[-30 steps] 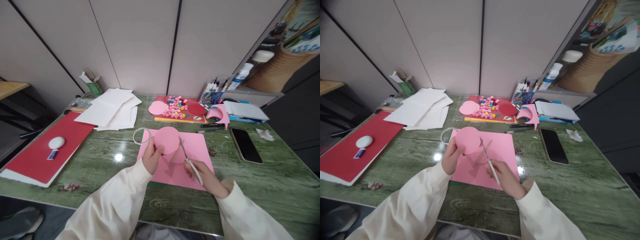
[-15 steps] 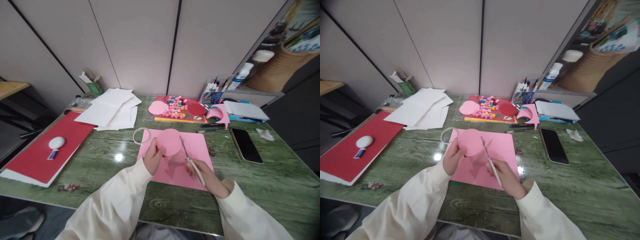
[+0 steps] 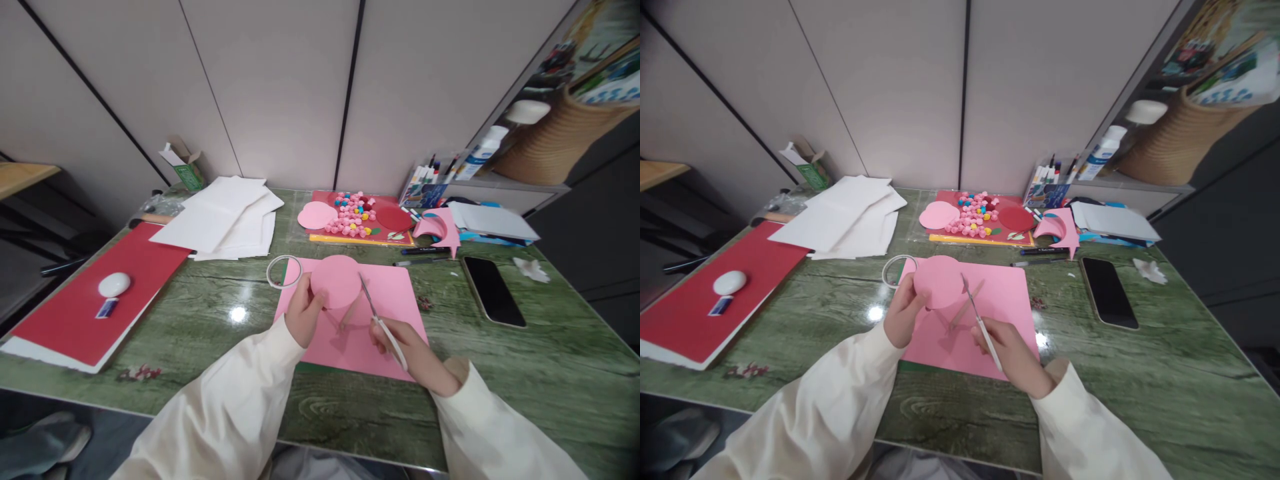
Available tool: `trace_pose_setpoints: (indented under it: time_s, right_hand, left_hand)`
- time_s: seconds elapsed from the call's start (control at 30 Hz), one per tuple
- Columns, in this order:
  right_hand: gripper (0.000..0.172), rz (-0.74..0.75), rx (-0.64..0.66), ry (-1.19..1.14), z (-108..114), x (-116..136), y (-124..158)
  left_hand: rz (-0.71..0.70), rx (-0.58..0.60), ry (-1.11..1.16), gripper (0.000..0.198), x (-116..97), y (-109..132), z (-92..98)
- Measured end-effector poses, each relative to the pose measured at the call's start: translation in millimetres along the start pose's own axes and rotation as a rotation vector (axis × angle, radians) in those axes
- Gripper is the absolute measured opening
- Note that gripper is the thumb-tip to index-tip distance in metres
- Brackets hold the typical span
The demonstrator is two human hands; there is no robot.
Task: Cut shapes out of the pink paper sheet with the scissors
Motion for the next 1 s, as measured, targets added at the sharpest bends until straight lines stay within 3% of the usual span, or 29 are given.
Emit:
trace_pose_setpoints:
  time_s: [0.23,0.4,0.73,1.0]
  right_hand:
    - [0.037,0.002,0.02,0.002,-0.5,-1.6,-0.4]
    - [0.04,0.01,0.019,0.023,-0.8,-2.0,-0.1]
    - [0.039,0.039,0.022,0.019,-0.8,-0.2,0.0]
    - [0.036,0.035,0.004,0.011,-0.5,-1.0,0.5]
  left_hand:
    - [0.01,0.005,0.002,0.015,-0.3,0.7,-0.4]
    - [0.072,0.056,0.045,0.029,3.9,0.7,-5.7]
    - [0.11,0.076,0.052,0.027,1.4,4.2,-8.3]
    - [0.067,0.071,0.079,0.03,1.2,1.9,-6.2]
Point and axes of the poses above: each hand's wrist, its own y-axis away from the middle knuckle, its own z-axis out of the back of the hand, x = y × z, the point moved 4 cm from there along -y, towards the middle knuckle, and after that the axes turned 15 degrees about z, right-handed, at the moved point
